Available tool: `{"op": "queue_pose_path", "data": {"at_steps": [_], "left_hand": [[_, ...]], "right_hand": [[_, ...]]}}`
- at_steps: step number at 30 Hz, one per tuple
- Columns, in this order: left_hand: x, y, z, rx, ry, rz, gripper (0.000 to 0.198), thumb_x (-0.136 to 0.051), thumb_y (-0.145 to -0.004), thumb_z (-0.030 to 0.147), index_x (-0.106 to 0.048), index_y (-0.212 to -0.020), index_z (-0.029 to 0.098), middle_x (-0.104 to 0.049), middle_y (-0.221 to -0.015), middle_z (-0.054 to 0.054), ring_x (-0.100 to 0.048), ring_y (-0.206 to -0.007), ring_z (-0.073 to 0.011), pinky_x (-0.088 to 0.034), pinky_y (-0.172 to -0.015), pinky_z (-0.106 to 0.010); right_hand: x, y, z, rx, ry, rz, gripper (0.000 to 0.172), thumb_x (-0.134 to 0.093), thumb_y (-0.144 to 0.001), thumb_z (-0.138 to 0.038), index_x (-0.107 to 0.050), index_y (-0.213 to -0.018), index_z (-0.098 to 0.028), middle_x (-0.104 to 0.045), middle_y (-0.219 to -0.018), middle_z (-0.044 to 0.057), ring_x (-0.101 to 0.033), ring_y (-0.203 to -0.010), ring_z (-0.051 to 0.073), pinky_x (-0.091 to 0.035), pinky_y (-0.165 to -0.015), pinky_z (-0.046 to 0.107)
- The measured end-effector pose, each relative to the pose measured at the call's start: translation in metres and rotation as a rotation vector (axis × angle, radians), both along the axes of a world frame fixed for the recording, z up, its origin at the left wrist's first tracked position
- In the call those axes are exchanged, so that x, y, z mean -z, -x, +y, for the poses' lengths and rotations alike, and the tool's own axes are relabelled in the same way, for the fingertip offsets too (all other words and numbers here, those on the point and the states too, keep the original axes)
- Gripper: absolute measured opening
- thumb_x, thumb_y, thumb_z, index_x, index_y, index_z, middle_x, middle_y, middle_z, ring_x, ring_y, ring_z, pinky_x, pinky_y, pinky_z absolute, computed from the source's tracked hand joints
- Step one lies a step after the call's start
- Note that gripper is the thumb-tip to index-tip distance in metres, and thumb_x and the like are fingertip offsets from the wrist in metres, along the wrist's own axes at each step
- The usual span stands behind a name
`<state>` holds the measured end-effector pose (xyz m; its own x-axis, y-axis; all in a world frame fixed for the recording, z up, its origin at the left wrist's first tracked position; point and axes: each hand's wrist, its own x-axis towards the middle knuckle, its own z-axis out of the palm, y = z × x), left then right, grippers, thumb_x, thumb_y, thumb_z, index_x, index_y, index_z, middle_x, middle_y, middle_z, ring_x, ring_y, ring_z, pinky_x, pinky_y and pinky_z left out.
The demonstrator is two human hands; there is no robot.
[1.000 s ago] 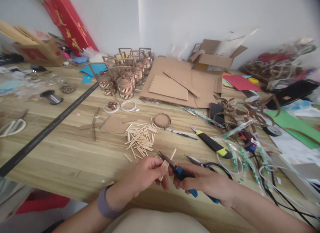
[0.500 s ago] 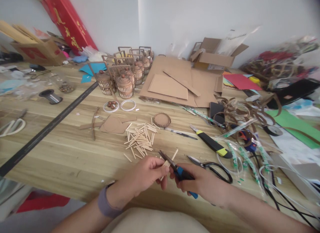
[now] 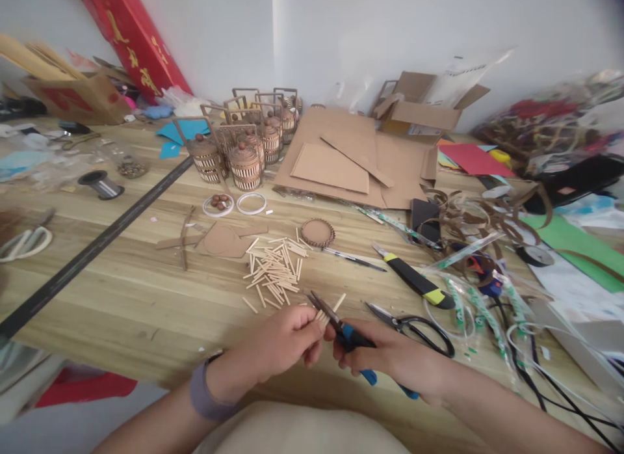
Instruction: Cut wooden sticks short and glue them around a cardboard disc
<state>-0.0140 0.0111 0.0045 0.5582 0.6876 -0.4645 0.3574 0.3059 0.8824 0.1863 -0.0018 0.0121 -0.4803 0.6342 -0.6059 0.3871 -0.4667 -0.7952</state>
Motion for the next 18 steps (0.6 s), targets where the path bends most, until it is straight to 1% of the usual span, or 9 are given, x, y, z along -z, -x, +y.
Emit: {"op": "queue_pose_path", "data": {"at_steps": [2,4,8,11,13,15,18], "left_hand": [[0.002,-0.002,0.000,-0.028,0.078,-0.065,0.028,-0.040,-0.088,0.042,-0.052,-0.079,0.018,-0.050,-0.056,0.005,-0.044,-0.052,-0.0112,-0.033,-0.054,-0.023],[0.003,-0.003,0.000,-0.053,0.104,-0.099,0.030,-0.041,-0.086,0.044,-0.054,-0.081,0.017,-0.049,-0.054,0.005,-0.043,-0.051,-0.0110,-0.033,-0.054,-0.024],[0.002,-0.004,0.000,-0.051,0.075,-0.093,0.033,-0.044,-0.085,0.048,-0.055,-0.079,0.017,-0.048,-0.055,0.005,-0.043,-0.051,-0.0111,-0.034,-0.055,-0.024],[-0.002,-0.005,-0.001,-0.046,0.056,-0.053,0.031,-0.043,-0.086,0.046,-0.052,-0.074,0.019,-0.048,-0.056,0.005,-0.044,-0.053,-0.0115,-0.034,-0.056,-0.024],[-0.002,-0.006,-0.002,-0.047,0.035,-0.021,0.030,-0.042,-0.087,0.043,-0.049,-0.070,0.020,-0.048,-0.057,0.004,-0.044,-0.054,-0.0115,-0.034,-0.057,-0.024],[-0.001,-0.005,-0.002,-0.047,0.006,-0.004,0.029,-0.040,-0.089,0.041,-0.047,-0.069,0.020,-0.046,-0.057,0.005,-0.042,-0.054,-0.0114,-0.033,-0.056,-0.024],[0.002,0.002,0.001,-0.061,-0.079,0.016,0.031,-0.037,-0.092,0.040,-0.046,-0.070,0.021,-0.045,-0.058,0.006,-0.041,-0.053,-0.0115,-0.033,-0.055,-0.024]], "right_hand": [[-0.001,0.000,0.000,0.002,0.021,0.001,0.026,-0.056,-0.065,-0.024,-0.058,-0.090,-0.019,-0.056,-0.079,-0.001,-0.051,-0.074,0.015,-0.040,-0.065,0.025],[-0.001,0.000,0.000,0.004,0.014,-0.014,0.023,-0.056,-0.064,-0.025,-0.057,-0.087,-0.019,-0.056,-0.078,0.000,-0.051,-0.074,0.015,-0.040,-0.064,0.025],[0.004,-0.001,-0.001,-0.006,-0.019,-0.016,0.023,-0.055,-0.063,-0.024,-0.055,-0.086,-0.019,-0.051,-0.073,-0.002,-0.048,-0.069,0.014,-0.038,-0.059,0.025],[0.010,0.000,-0.001,-0.016,-0.061,-0.056,0.023,-0.052,-0.063,-0.023,-0.054,-0.085,-0.019,-0.045,-0.068,-0.004,-0.043,-0.061,0.012,-0.036,-0.055,0.024],[0.013,0.001,-0.001,-0.019,-0.079,-0.087,0.022,-0.051,-0.065,-0.023,-0.055,-0.085,-0.018,-0.044,-0.066,-0.004,-0.042,-0.059,0.012,-0.035,-0.054,0.024],[0.015,0.002,-0.001,-0.023,-0.103,-0.093,0.021,-0.053,-0.067,-0.024,-0.056,-0.088,-0.018,-0.046,-0.068,-0.004,-0.043,-0.060,0.012,-0.036,-0.055,0.024],[0.015,-0.002,-0.002,-0.028,-0.161,-0.046,0.023,-0.056,-0.073,-0.026,-0.058,-0.095,-0.019,-0.057,-0.083,0.000,-0.051,-0.074,0.015,-0.042,-0.063,0.025]]}}
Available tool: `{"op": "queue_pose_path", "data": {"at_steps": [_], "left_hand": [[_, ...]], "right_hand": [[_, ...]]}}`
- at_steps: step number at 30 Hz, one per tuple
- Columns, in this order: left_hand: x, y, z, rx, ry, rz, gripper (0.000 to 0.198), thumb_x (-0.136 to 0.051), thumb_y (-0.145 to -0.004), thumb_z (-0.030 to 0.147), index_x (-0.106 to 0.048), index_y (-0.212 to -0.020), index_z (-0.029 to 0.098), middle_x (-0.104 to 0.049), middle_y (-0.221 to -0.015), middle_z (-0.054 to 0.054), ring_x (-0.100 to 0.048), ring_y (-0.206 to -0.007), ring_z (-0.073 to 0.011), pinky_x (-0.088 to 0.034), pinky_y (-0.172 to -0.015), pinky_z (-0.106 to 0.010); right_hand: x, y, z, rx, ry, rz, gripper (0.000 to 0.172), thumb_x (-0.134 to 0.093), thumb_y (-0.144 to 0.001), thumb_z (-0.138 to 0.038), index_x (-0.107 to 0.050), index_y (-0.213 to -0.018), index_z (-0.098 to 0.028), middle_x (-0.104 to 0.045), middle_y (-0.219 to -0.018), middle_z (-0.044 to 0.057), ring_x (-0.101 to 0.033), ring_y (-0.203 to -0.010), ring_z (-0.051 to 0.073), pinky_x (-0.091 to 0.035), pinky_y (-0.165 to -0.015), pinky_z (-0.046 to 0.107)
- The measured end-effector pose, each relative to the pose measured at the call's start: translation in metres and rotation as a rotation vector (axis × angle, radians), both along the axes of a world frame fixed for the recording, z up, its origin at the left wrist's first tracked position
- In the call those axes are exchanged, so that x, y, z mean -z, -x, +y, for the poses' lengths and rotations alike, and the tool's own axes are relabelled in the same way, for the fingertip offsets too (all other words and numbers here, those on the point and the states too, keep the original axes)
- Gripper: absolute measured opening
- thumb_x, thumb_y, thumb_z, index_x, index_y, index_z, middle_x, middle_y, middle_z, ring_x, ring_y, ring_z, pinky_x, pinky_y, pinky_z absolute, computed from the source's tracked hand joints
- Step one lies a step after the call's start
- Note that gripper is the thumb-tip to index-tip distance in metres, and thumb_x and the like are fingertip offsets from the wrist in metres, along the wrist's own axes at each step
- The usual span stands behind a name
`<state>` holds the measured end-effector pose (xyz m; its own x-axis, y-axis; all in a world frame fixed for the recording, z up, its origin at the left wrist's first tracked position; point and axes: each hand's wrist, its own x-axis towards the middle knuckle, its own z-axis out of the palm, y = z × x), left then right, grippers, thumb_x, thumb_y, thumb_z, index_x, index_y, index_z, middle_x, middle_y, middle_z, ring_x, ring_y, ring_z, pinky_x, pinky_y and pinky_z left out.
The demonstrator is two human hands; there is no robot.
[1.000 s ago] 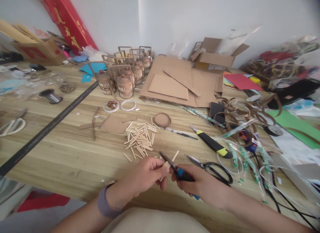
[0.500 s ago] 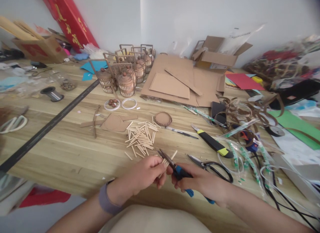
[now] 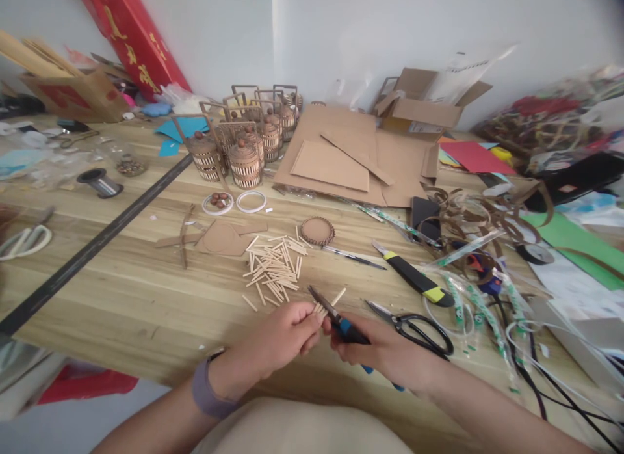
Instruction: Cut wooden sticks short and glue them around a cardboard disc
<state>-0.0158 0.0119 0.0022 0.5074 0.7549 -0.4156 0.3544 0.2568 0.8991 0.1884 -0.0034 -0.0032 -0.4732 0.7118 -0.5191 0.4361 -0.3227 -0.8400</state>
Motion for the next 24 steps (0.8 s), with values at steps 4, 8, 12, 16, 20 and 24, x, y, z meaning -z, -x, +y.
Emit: {"op": "queue_pose_path", "data": {"at_steps": [4,8,12,16,20,24], "left_hand": [[0.003,0.015,0.007,-0.061,-0.199,0.100,0.034,-0.032,-0.096,0.038,-0.045,-0.069,0.021,-0.047,-0.058,0.005,-0.048,-0.058,-0.0133,-0.038,-0.062,-0.025],[0.008,0.014,0.005,0.059,-0.349,0.339,0.028,-0.035,-0.096,0.027,-0.053,-0.076,0.020,-0.056,-0.062,0.001,-0.054,-0.060,-0.0161,-0.040,-0.063,-0.027],[0.013,0.001,-0.001,0.115,-0.573,0.479,0.024,-0.038,-0.095,0.018,-0.061,-0.093,0.018,-0.070,-0.087,-0.006,-0.065,-0.081,-0.0209,-0.046,-0.075,-0.031],[0.014,-0.006,-0.001,0.180,-0.678,0.706,0.029,-0.037,-0.091,0.007,-0.062,-0.101,0.018,-0.071,-0.095,-0.010,-0.067,-0.088,-0.0245,-0.049,-0.078,-0.036],[0.018,-0.013,0.003,0.227,-0.737,0.852,0.029,-0.037,-0.088,0.003,-0.062,-0.093,0.017,-0.071,-0.085,-0.010,-0.068,-0.080,-0.0261,-0.051,-0.075,-0.039],[0.023,-0.020,0.001,0.218,-0.757,0.889,0.030,-0.036,-0.084,-0.001,-0.062,-0.091,0.015,-0.071,-0.083,-0.011,-0.067,-0.078,-0.0262,-0.049,-0.080,-0.041]], "right_hand": [[0.004,-0.011,0.002,0.074,-0.268,-0.174,0.019,-0.052,-0.082,-0.032,-0.059,-0.095,-0.020,-0.064,-0.087,0.004,-0.059,-0.079,0.020,-0.046,-0.067,0.029],[0.010,-0.010,0.010,0.182,-0.892,-0.396,0.018,-0.045,-0.091,-0.030,-0.053,-0.103,-0.020,-0.064,-0.108,0.012,-0.062,-0.098,0.026,-0.048,-0.083,0.037],[0.016,0.008,0.015,-0.009,-1.116,-0.526,0.013,-0.046,-0.093,-0.026,-0.052,-0.102,-0.019,-0.066,-0.103,0.013,-0.063,-0.095,0.027,-0.049,-0.079,0.037],[0.025,0.021,0.016,0.001,-1.108,-0.754,0.008,-0.054,-0.089,-0.027,-0.052,-0.088,-0.019,-0.065,-0.082,0.009,-0.063,-0.077,0.027,-0.046,-0.064,0.035],[0.032,0.029,0.015,0.042,-1.038,-0.831,0.009,-0.055,-0.088,-0.027,-0.051,-0.085,-0.020,-0.065,-0.078,0.007,-0.063,-0.073,0.025,-0.042,-0.060,0.031],[0.034,0.036,0.020,0.071,-0.965,-0.899,0.005,-0.054,-0.086,-0.022,-0.051,-0.084,-0.020,-0.066,-0.081,0.009,-0.063,-0.077,0.025,-0.040,-0.062,0.030]]}}
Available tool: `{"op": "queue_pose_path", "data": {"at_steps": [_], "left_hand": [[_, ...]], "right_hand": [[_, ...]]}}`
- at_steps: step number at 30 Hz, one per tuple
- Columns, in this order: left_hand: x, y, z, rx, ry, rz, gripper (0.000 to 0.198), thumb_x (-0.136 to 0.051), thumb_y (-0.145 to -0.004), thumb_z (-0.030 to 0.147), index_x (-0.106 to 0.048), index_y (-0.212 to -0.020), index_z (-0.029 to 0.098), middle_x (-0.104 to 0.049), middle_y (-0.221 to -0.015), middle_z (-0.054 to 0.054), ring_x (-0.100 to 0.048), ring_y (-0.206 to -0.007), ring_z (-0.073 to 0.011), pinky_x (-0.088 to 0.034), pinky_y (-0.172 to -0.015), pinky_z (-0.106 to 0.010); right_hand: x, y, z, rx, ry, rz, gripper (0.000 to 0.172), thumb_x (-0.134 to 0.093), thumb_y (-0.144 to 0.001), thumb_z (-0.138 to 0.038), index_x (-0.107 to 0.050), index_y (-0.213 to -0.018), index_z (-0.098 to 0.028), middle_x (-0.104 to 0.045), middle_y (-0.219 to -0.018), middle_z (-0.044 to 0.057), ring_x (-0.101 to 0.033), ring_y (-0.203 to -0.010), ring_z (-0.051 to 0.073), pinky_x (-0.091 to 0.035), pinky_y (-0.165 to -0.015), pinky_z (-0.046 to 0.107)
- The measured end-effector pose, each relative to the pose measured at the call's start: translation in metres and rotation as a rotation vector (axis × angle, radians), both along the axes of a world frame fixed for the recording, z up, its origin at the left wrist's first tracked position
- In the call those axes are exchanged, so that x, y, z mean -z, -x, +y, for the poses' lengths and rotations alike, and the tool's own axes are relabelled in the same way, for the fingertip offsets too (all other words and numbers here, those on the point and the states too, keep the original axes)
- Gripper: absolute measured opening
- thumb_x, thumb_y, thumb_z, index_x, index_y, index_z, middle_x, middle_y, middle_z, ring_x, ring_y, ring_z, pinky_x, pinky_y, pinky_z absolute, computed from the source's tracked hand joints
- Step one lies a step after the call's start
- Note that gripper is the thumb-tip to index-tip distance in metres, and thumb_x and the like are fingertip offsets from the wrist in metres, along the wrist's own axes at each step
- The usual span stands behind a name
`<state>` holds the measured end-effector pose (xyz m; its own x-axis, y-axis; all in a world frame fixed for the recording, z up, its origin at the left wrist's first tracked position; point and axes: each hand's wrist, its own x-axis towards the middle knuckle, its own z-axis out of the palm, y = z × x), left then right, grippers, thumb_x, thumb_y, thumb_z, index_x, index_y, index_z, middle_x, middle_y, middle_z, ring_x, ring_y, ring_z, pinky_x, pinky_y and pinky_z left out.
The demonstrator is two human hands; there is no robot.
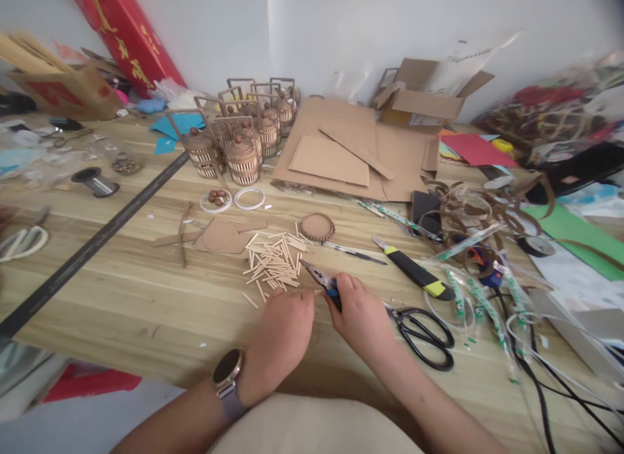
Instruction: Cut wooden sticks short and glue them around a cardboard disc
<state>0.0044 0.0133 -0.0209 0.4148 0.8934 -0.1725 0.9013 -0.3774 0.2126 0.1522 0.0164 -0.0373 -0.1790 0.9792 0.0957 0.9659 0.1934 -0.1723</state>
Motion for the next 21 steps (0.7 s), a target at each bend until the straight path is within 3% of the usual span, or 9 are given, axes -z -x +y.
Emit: {"op": "queue_pose_path", "data": {"at_steps": [3,6,9,13,17,21], "left_hand": [[0.000,0.007,0.002,-0.042,0.066,-0.104,0.027,-0.036,-0.089,0.006,-0.061,-0.089,0.014,-0.070,-0.080,-0.012,-0.066,-0.077,-0.0248,-0.047,-0.077,-0.037],[-0.003,0.023,0.009,-0.036,0.378,-0.530,0.030,-0.036,-0.097,0.031,-0.059,-0.082,0.019,-0.068,-0.071,-0.005,-0.064,-0.070,-0.0191,-0.045,-0.070,-0.029],[0.000,0.031,0.016,-0.199,0.605,-0.915,0.039,-0.036,-0.095,0.046,-0.058,-0.080,0.018,-0.068,-0.068,-0.002,-0.063,-0.068,-0.0168,-0.044,-0.067,-0.027],[0.012,0.021,0.017,-0.300,0.789,-1.093,0.026,-0.055,-0.084,0.042,-0.060,-0.077,0.016,-0.069,-0.073,-0.002,-0.063,-0.070,-0.0169,-0.042,-0.063,-0.026],[0.018,0.013,0.013,-0.304,0.838,-1.155,0.032,-0.059,-0.083,0.046,-0.063,-0.078,0.015,-0.069,-0.073,-0.004,-0.061,-0.069,-0.0166,-0.040,-0.064,-0.027],[0.015,0.013,0.011,-0.340,0.996,-1.258,0.048,-0.066,-0.075,0.060,-0.065,-0.085,0.013,-0.069,-0.081,-0.007,-0.064,-0.076,-0.0187,-0.042,-0.069,-0.028]], "right_hand": [[-0.004,-0.006,0.008,0.027,0.062,0.078,0.003,-0.052,-0.086,-0.021,-0.050,-0.084,-0.020,-0.065,-0.082,0.010,-0.061,-0.077,0.025,-0.039,-0.063,0.030],[-0.017,-0.024,0.015,-0.082,0.248,0.349,0.013,-0.047,-0.090,-0.031,-0.048,-0.080,-0.022,-0.061,-0.071,0.003,-0.055,-0.064,0.019,-0.040,-0.059,0.027],[-0.036,-0.035,0.014,-0.237,0.348,0.507,0.016,-0.047,-0.090,-0.033,-0.050,-0.080,-0.022,-0.060,-0.071,0.001,-0.053,-0.063,0.016,-0.041,-0.060,0.026],[-0.047,-0.027,0.007,-0.396,0.481,0.478,0.009,-0.050,-0.088,-0.022,-0.057,-0.082,-0.022,-0.067,-0.082,0.003,-0.060,-0.073,0.017,-0.042,-0.066,0.026],[-0.034,-0.016,0.006,-0.228,0.344,0.375,0.002,-0.056,-0.083,-0.020,-0.054,-0.083,-0.021,-0.066,-0.083,0.006,-0.061,-0.075,0.020,-0.041,-0.064,0.028],[-0.021,-0.014,0.003,-0.129,0.265,0.466,0.010,-0.059,-0.081,-0.022,-0.053,-0.090,-0.020,-0.065,-0.085,0.005,-0.061,-0.079,0.022,-0.044,-0.068,0.029]]}}
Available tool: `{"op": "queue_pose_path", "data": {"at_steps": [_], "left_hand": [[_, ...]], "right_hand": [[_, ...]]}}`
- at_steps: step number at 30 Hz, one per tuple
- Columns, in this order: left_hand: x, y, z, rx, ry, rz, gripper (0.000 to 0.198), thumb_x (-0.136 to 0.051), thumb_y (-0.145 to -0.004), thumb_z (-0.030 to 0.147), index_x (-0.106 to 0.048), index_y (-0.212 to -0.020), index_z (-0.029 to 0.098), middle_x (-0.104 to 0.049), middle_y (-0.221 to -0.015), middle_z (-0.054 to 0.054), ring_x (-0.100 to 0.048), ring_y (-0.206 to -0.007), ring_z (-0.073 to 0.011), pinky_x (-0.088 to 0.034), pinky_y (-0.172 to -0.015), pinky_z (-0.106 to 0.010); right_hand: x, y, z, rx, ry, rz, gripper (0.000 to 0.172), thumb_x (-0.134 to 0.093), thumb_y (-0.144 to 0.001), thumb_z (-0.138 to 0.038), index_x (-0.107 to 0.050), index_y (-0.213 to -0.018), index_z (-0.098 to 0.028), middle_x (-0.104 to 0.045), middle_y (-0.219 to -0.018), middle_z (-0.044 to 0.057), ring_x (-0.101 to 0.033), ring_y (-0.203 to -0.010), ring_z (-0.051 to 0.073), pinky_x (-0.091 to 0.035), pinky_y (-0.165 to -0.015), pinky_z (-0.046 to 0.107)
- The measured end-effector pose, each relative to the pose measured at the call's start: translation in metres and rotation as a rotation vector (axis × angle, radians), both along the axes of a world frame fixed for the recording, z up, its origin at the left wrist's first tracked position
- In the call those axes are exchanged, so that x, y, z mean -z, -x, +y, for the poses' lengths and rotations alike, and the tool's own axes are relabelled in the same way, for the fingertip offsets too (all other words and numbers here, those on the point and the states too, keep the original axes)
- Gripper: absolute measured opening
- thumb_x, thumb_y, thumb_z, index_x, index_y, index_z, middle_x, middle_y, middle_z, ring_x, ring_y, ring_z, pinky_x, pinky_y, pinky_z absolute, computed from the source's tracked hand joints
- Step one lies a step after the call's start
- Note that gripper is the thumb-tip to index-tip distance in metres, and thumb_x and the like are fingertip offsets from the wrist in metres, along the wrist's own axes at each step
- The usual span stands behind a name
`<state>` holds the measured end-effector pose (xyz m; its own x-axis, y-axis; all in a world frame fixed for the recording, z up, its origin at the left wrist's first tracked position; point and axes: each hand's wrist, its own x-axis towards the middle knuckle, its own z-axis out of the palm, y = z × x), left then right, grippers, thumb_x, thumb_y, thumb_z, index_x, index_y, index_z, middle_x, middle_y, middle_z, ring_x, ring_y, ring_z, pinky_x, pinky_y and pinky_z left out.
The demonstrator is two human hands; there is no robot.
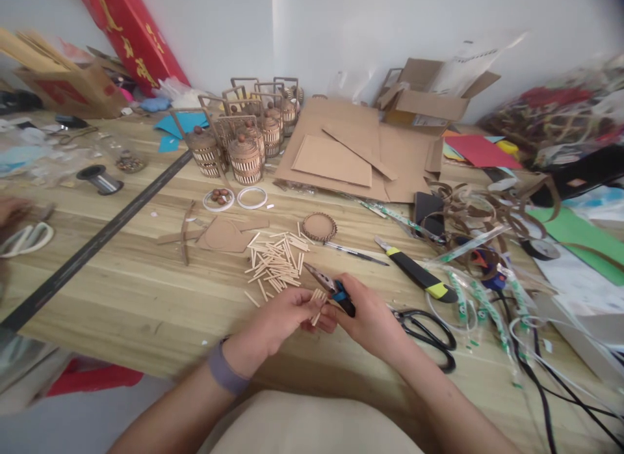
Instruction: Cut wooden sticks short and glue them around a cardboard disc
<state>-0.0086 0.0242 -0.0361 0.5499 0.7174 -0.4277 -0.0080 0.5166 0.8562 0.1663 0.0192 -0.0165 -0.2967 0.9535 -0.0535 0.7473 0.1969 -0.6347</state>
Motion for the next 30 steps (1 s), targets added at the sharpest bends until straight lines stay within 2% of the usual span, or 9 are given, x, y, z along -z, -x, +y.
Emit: {"op": "queue_pose_path", "data": {"at_steps": [4,7,11,14,16,18,21,25,30], "left_hand": [[0.001,-0.002,-0.002,-0.094,0.030,-0.004,0.051,-0.069,-0.069,0.063,-0.063,-0.078,0.013,-0.066,-0.075,-0.003,-0.060,-0.071,-0.0162,-0.040,-0.066,-0.026],[0.005,-0.008,-0.004,-0.154,0.034,-0.017,0.050,-0.069,-0.068,0.063,-0.062,-0.078,0.014,-0.062,-0.070,-0.001,-0.055,-0.066,-0.0141,-0.039,-0.063,-0.025],[0.010,-0.012,-0.008,-0.185,0.003,-0.034,0.044,-0.068,-0.072,0.059,-0.060,-0.079,0.016,-0.061,-0.071,0.000,-0.054,-0.066,-0.0140,-0.039,-0.062,-0.025],[0.009,-0.007,-0.009,-0.160,-0.045,0.019,0.044,-0.061,-0.077,0.060,-0.057,-0.076,0.016,-0.060,-0.069,0.000,-0.055,-0.066,-0.0152,-0.041,-0.063,-0.026],[0.006,0.001,-0.008,-0.149,-0.140,0.123,0.043,-0.054,-0.083,0.059,-0.056,-0.074,0.017,-0.059,-0.068,0.000,-0.055,-0.066,-0.0155,-0.041,-0.065,-0.027],[0.002,0.012,-0.006,-0.152,-0.273,0.281,0.043,-0.046,-0.088,0.056,-0.055,-0.071,0.018,-0.060,-0.068,0.000,-0.054,-0.068,-0.0162,-0.040,-0.068,-0.027],[-0.005,0.027,-0.004,-0.121,-0.401,0.528,0.045,-0.039,-0.091,0.055,-0.053,-0.066,0.020,-0.058,-0.066,0.000,-0.053,-0.067,-0.0178,-0.039,-0.067,-0.028],[-0.005,0.038,0.000,-0.073,-0.580,0.741,0.044,-0.036,-0.092,0.053,-0.050,-0.064,0.022,-0.060,-0.064,0.001,-0.057,-0.063,-0.0181,-0.043,-0.065,-0.026],[0.014,0.044,0.011,-0.083,-0.764,0.940,0.037,-0.035,-0.091,0.048,-0.056,-0.070,0.026,-0.067,-0.062,0.001,-0.064,-0.058,-0.0185,-0.047,-0.058,-0.025]], "right_hand": [[0.004,0.003,-0.012,0.100,0.024,0.130,0.028,-0.064,-0.080,-0.027,-0.054,-0.106,-0.022,-0.067,-0.100,0.006,-0.063,-0.093,0.024,-0.047,-0.080,0.034],[0.008,0.008,-0.020,0.084,-0.016,0.168,0.039,-0.070,-0.076,-0.025,-0.053,-0.111,-0.024,-0.067,-0.107,0.006,-0.062,-0.100,0.025,-0.048,-0.085,0.036],[0.015,0.012,-0.024,0.028,-0.092,0.173,0.035,-0.071,-0.076,-0.019,-0.054,-0.106,-0.022,-0.067,-0.105,0.008,-0.061,-0.102,0.026,-0.047,-0.088,0.038],[0.016,0.008,-0.026,-0.019,-0.085,0.209,0.036,-0.072,-0.077,-0.025,-0.054,-0.108,-0.023,-0.062,-0.120,0.010,-0.057,-0.114,0.027,-0.046,-0.094,0.040],[0.015,0.001,-0.028,-0.012,-0.077,0.198,0.029,-0.066,-0.082,-0.028,-0.054,-0.107,-0.022,-0.061,-0.121,0.011,-0.058,-0.113,0.026,-0.047,-0.092,0.039],[0.014,-0.012,-0.030,0.048,-0.075,0.115,0.017,-0.055,-0.088,-0.028,-0.055,-0.104,-0.022,-0.066,-0.105,0.009,-0.062,-0.098,0.025,-0.050,-0.083,0.037],[0.017,-0.041,-0.033,0.155,-0.138,-0.050,0.015,-0.044,-0.091,-0.027,-0.056,-0.098,-0.021,-0.066,-0.090,0.009,-0.063,-0.085,0.025,-0.050,-0.074,0.036],[0.021,-0.094,-0.036,0.313,-0.279,-0.251,0.023,-0.047,-0.083,-0.020,-0.056,-0.105,-0.018,-0.067,-0.101,0.013,-0.062,-0.097,0.029,-0.049,-0.085,0.043],[0.021,-0.157,-0.038,0.561,-0.292,-0.403,0.025,-0.049,-0.081,-0.023,-0.056,-0.105,-0.019,-0.067,-0.102,0.012,-0.060,-0.099,0.029,-0.047,-0.086,0.042]]}}
